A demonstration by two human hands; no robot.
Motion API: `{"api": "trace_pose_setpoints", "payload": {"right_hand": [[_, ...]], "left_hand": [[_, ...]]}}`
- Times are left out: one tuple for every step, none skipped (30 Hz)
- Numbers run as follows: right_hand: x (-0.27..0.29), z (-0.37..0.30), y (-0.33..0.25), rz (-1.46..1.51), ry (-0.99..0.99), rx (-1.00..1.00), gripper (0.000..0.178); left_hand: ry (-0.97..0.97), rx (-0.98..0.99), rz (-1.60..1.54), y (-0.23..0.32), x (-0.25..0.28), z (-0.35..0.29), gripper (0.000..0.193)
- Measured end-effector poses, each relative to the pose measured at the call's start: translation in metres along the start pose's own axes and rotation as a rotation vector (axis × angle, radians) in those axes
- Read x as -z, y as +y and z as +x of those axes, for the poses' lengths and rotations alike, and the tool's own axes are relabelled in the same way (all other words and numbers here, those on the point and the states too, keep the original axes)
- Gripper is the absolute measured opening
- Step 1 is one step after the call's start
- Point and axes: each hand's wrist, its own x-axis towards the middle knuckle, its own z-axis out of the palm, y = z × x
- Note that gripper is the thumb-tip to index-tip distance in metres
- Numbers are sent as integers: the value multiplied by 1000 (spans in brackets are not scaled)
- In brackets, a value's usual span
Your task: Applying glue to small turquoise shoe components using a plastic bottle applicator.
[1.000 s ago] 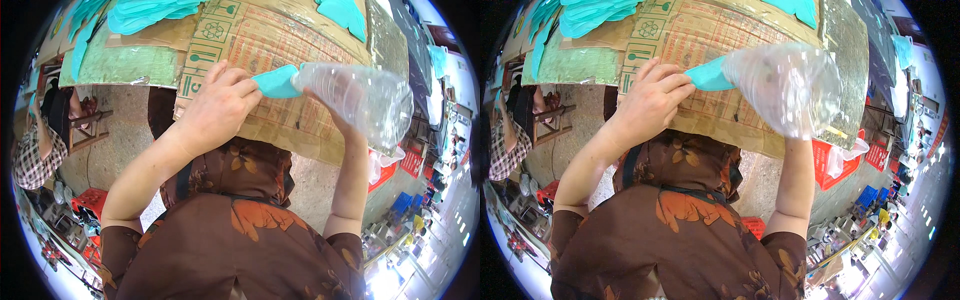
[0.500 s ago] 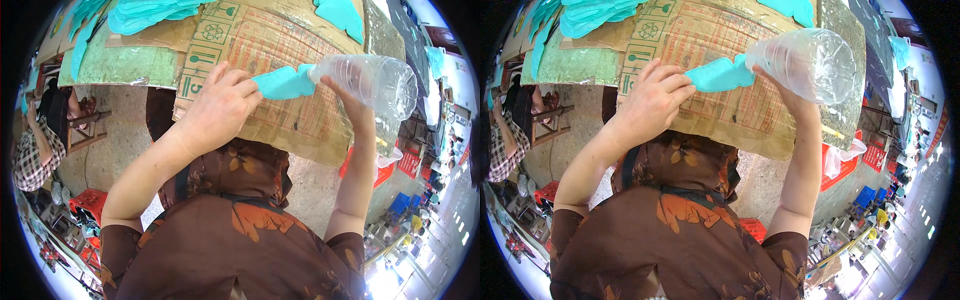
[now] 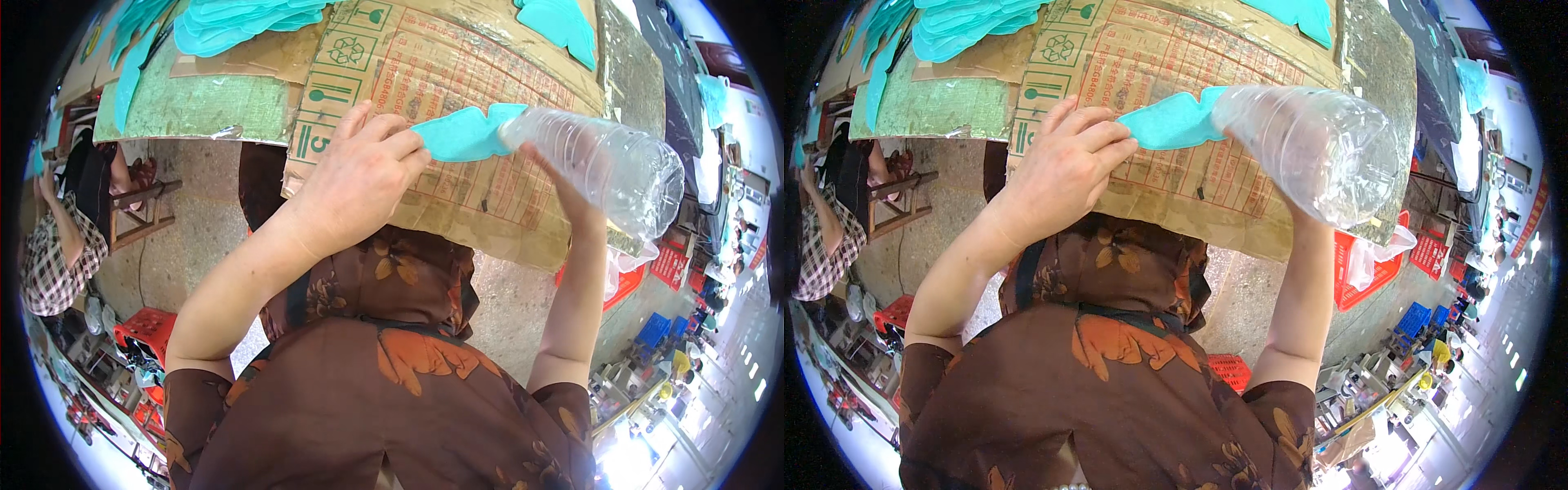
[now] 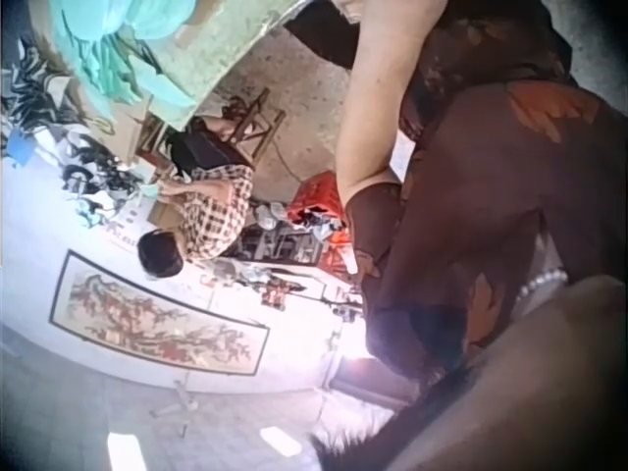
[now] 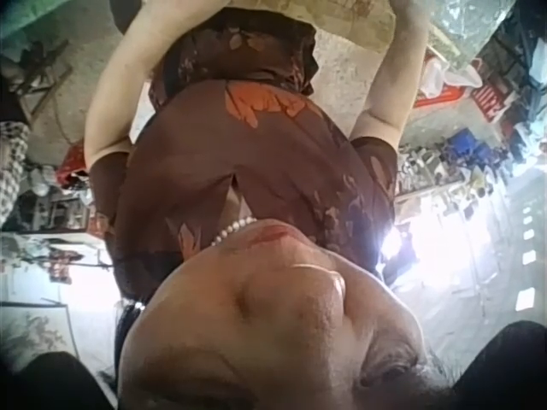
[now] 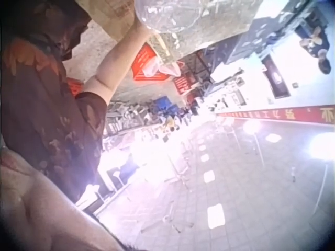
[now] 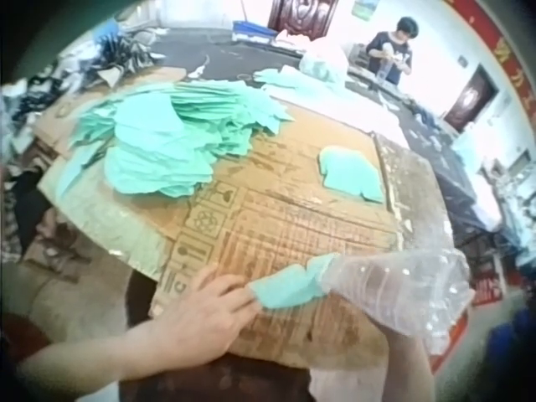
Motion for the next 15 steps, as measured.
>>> {"api": "trace_pose_setpoints", "payload": {"right_hand": [[-1, -6, -9, 52, -47, 23, 48], [-3, -11, -24, 64, -137, -106, 47], [-2, -17, -19, 149, -68, -151, 46], [-3, -22, -12, 234, 1, -195, 45], [-4, -23, -10, 233, 3, -197, 45], [-7, -24, -10, 293, 82, -215, 48], [-9, -24, -12, 353, 161, -233, 50], [-12, -25, -18, 354, 162, -235, 50], [-16, -23, -36, 247, 79, -219, 50], [-18, -22, -45, 140, -3, -200, 51], [-19, -22, -42, 141, -2, -200, 51], [-18, -21, -37, 128, 16, -149, 48], [-17, -19, -32, 115, 33, -97, 46], [-18, -15, -29, 101, 51, -45, 44], [-17, -6, -32, 381, 56, -174, 44]], "left_hand": [[-1, 11, -4, 0, -1, -1, 33], [-2, 21, -8, -1, -1, -2, 34], [-2, 18, -10, 0, -1, -1, 34], [2, 14, -14, 0, -1, -1, 34], [5, 9, -18, 1, -1, 0, 33], [3, 8, -18, 1, -1, 0, 33], [7, 3, -16, 2, -1, 0, 33], [11, -3, -14, 2, -1, 0, 33], [9, -3, -15, 3, -1, 0, 33], [5, 3, -10, 3, -2, 0, 33], [2, 9, -5, 3, -2, 0, 32], [3, 7, -4, 3, -3, 0, 32], [15, 4, -3, 3, -4, -1, 32], [28, 1, -3, 3, -4, -1, 32], [28, 4, -3, 4, -4, -1, 32]]}}
